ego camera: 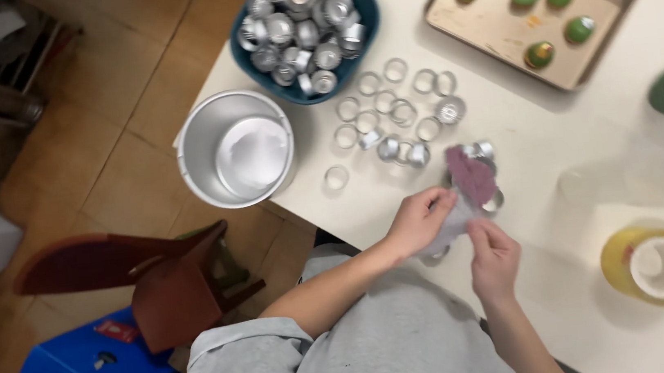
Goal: Clean and wipe down small metal baking molds using a cloth.
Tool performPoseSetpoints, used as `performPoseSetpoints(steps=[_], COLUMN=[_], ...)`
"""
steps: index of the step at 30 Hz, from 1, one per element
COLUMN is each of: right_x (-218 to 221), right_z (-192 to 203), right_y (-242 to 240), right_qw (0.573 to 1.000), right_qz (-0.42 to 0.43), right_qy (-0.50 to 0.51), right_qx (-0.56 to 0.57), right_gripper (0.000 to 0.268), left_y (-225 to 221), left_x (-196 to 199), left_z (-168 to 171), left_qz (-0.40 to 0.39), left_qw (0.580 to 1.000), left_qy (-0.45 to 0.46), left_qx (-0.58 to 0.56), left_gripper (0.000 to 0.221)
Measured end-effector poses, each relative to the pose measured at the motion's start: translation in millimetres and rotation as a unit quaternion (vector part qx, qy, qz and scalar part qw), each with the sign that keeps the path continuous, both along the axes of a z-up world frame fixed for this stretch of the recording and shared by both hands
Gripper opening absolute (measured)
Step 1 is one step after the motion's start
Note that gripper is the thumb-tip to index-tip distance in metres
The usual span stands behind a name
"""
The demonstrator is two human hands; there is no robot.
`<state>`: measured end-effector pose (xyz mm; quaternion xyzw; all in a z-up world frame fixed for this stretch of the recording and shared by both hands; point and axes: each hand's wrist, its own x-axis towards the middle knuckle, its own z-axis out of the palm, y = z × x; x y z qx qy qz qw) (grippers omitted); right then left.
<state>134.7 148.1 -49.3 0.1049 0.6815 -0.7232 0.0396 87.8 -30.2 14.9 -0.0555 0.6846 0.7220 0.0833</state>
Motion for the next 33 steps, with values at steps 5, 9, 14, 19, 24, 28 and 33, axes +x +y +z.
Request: performPoseSetpoints(steps=[5,9,14,19,24,28,33], right_x=[-29,-34,-21,0,31,50,58], right_z=[15,23,60,83,104,97,70], right_y=[5,32,50,46,39,20,-5], right_qw=[0.994,0.978,0.937,0.866,0.819,0.856,0.924], right_qz=[-0.062,0.001,-0.008,-0.058,-0.164,-0.263,-0.338], right_qy=[0.057,0.012,0.051,-0.009,-0.015,0.007,-0.177], right_qx=[-0.063,0.208,0.346,0.496,0.550,0.445,-0.005], right_gripper=[0.020,0.039,0.029,0.023,0.030,0.033,0.023], left_y=[-38,-133,-266,-314,-312,-325,-314], left_x=[-11,-78,-188,-287,-349,-362,-307], left_z=[6,20,5,-15,-18,-34,9], left_qz=[-0.006,0.045,0.078,0.002,-0.125,-0.139,-0.017], left_qw=[0.992,0.957,0.887,0.770,0.736,0.730,0.954], left_qy=[0.022,0.074,0.143,0.176,0.202,0.241,0.211], left_qx=[-0.125,-0.276,-0.431,-0.614,-0.634,-0.624,-0.211], left_gripper=[0.026,0.025,0.020,0.034,0.075,0.061,0.069])
